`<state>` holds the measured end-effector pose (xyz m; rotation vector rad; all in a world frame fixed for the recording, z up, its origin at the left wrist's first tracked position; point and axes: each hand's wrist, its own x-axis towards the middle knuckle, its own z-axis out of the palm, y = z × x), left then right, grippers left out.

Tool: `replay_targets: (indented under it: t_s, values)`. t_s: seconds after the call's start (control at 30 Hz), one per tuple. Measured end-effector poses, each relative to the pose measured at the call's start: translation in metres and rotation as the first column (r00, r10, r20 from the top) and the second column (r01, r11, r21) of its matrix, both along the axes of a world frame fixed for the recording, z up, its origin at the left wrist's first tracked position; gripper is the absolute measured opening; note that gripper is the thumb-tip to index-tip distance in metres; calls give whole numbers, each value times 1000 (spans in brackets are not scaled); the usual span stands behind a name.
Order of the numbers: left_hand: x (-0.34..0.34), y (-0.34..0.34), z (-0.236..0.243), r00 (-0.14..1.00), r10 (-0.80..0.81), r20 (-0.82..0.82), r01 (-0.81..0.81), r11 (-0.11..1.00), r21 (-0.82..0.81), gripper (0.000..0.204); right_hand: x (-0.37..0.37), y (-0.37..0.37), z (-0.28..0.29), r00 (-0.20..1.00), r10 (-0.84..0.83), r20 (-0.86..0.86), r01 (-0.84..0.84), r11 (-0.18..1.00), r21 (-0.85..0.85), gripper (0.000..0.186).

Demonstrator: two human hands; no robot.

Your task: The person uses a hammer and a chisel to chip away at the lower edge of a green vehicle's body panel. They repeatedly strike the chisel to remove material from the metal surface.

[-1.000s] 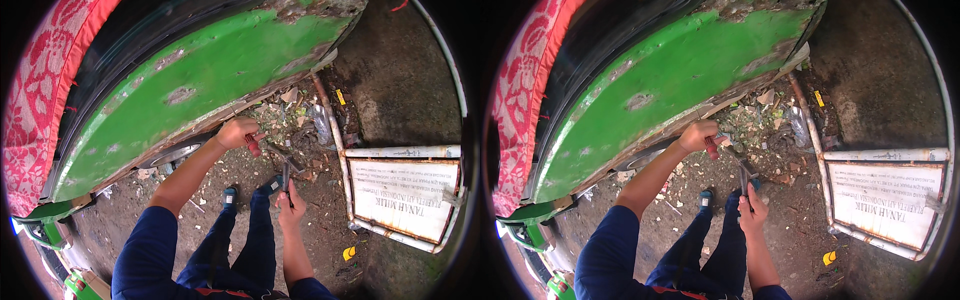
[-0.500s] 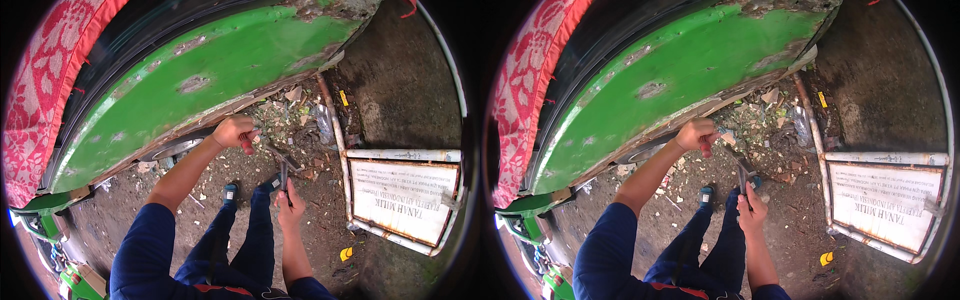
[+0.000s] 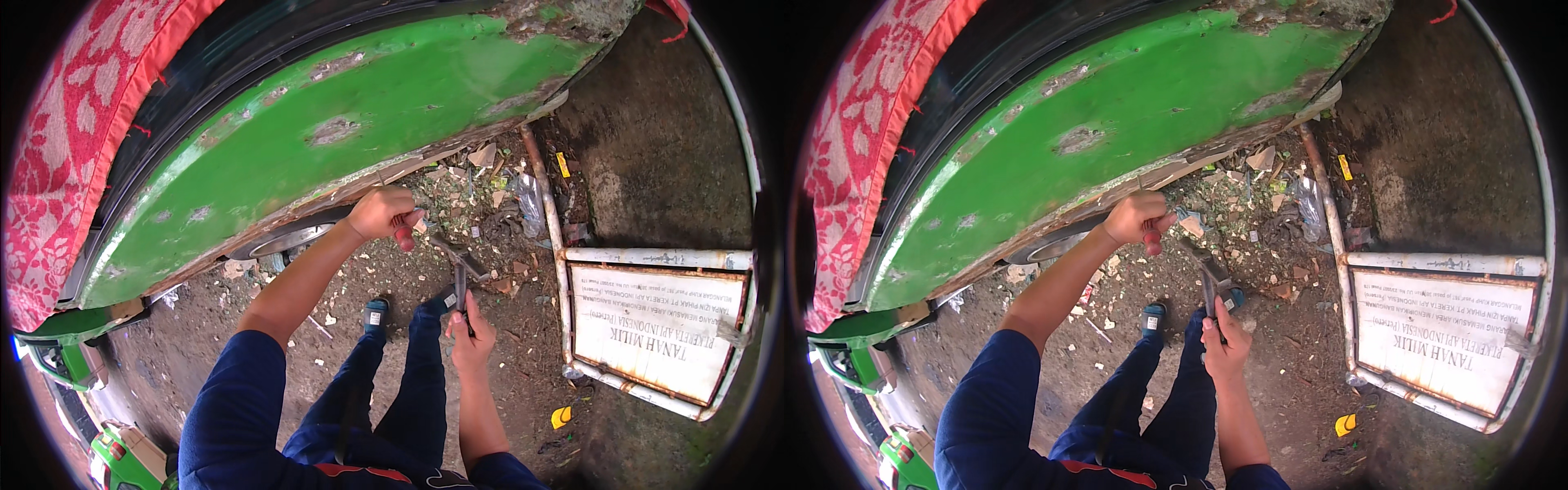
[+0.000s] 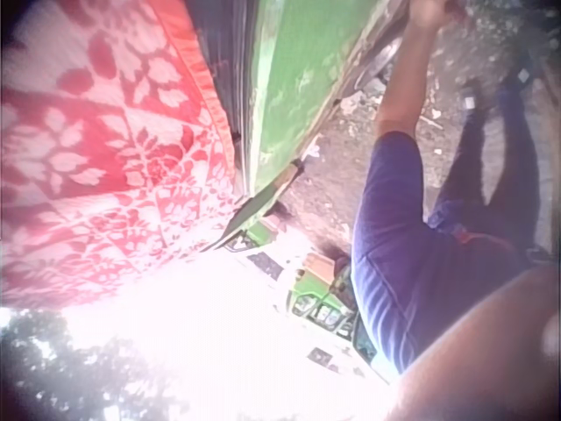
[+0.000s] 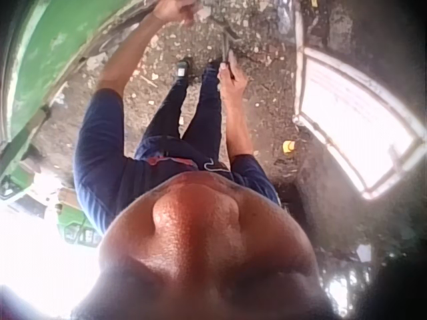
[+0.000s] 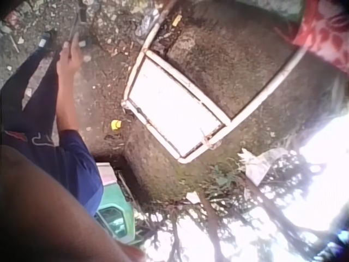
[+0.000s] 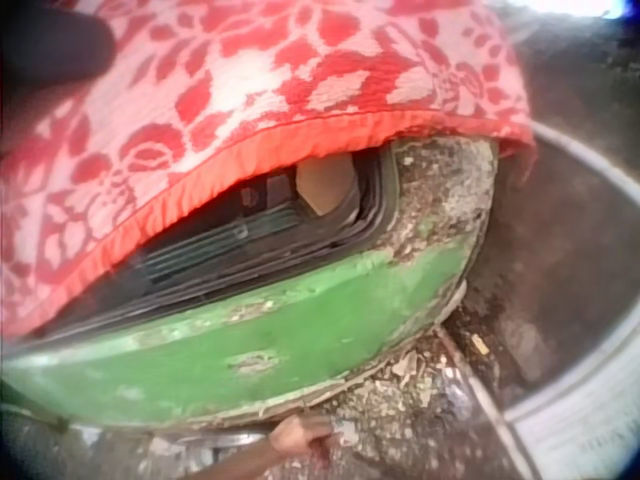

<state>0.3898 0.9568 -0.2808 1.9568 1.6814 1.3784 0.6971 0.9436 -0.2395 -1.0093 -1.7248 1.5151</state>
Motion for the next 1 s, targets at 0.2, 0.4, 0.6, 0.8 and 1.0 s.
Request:
replay_targets:
  t_s: [0.2, 0.4, 0.6, 0.8, 1.0]
  values:
    - [-1, 2, 8, 1000, -10, 21, 10, 1000, 6, 36, -2, -2, -1, 1000, -7, -17, 7, 1000, -15, 38]
    - [-3, 9, 3, 999, 32, 32, -31, 999, -29, 33, -13, 2, 8, 995, 65, -74, -47, 974, 221, 39]
    - [-14, 0, -22, 979, 176, 101, -164, 979, -118, 28, -39, 13, 24, 966, 100, 238, -160, 955, 249, 39]
    - [-5, -18, -18, 1000, 3, 31, -2, 1000, -22, 33, -20, 4, 19, 998, 21, -52, -10, 979, 202, 38]
    - [-5, -14, 4, 999, 25, -41, -22, 997, 75, 33, -21, -4, 18, 999, 19, -40, -16, 997, 77, 39]
